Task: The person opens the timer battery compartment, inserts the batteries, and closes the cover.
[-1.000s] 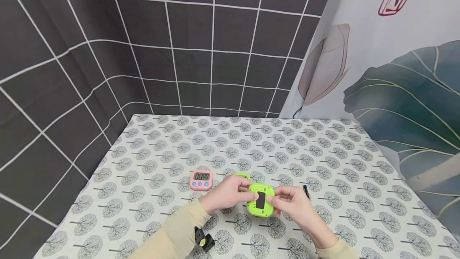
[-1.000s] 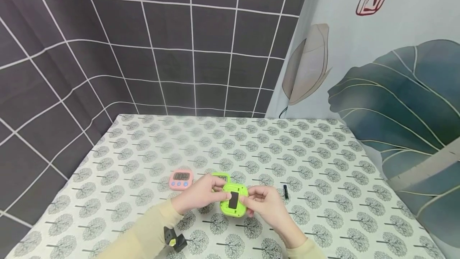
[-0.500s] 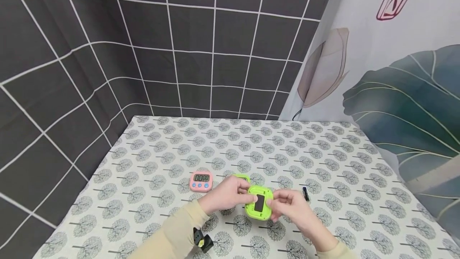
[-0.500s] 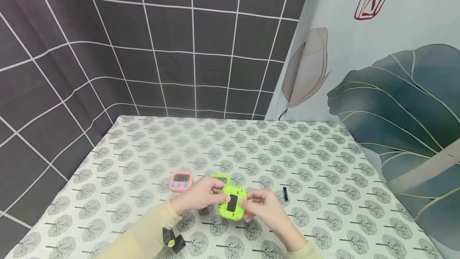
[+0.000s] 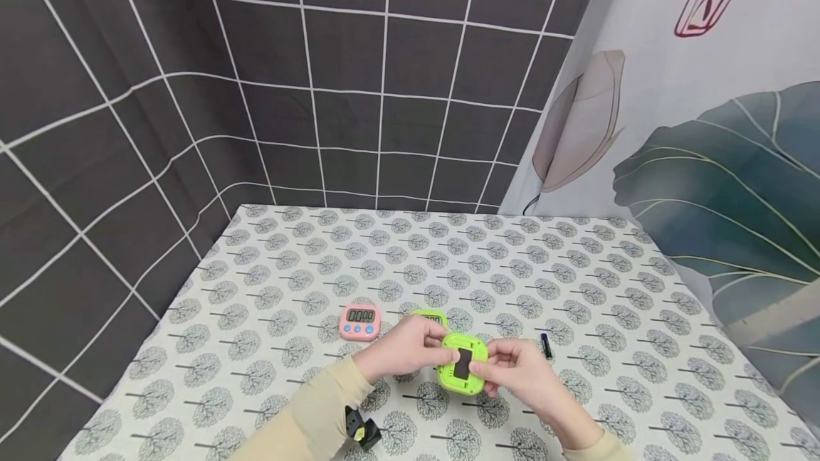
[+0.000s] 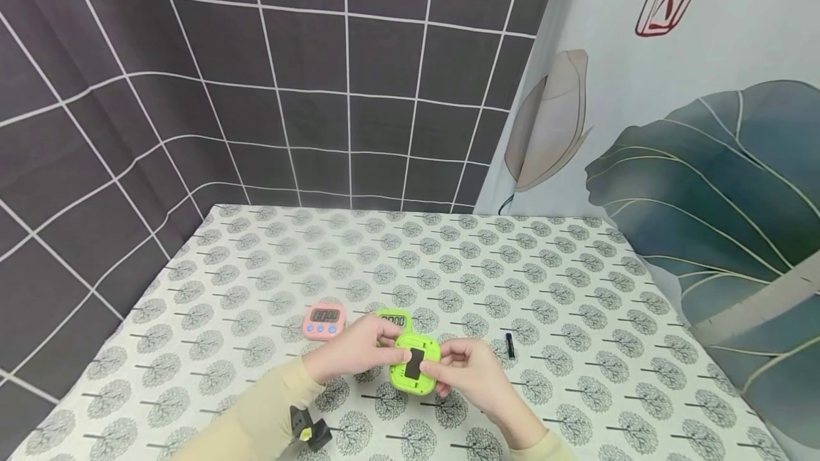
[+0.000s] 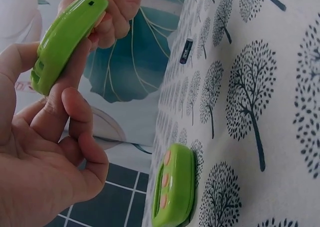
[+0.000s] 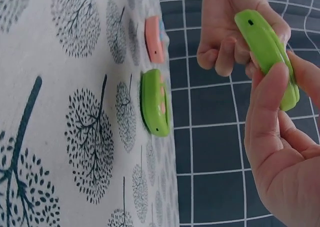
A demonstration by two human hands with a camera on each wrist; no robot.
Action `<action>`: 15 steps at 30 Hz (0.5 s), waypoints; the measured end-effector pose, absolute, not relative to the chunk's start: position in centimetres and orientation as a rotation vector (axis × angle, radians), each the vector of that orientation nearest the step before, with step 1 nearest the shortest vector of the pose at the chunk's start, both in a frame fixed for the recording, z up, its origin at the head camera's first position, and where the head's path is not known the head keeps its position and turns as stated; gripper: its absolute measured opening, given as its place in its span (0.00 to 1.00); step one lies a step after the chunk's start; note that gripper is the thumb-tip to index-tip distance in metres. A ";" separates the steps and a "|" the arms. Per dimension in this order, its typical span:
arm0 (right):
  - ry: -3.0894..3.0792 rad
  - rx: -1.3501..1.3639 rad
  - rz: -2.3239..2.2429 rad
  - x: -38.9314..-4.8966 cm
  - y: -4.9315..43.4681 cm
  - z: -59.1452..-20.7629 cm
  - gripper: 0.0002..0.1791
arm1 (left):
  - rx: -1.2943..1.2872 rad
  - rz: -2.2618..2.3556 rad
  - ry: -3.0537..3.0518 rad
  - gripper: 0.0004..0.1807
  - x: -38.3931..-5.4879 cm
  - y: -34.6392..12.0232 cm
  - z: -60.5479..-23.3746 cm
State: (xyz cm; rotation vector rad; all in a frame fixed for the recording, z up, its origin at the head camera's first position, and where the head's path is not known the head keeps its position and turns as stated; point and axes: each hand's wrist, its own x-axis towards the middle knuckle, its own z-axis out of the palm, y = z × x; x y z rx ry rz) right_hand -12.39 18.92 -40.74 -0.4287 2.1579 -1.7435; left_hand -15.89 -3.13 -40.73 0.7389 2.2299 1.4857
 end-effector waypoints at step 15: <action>2.086 -0.476 -1.806 -12.7 19.4 -42.0 0.17 | 0.708 1.491 2.248 0.08 -16.0 -3.4 -40.8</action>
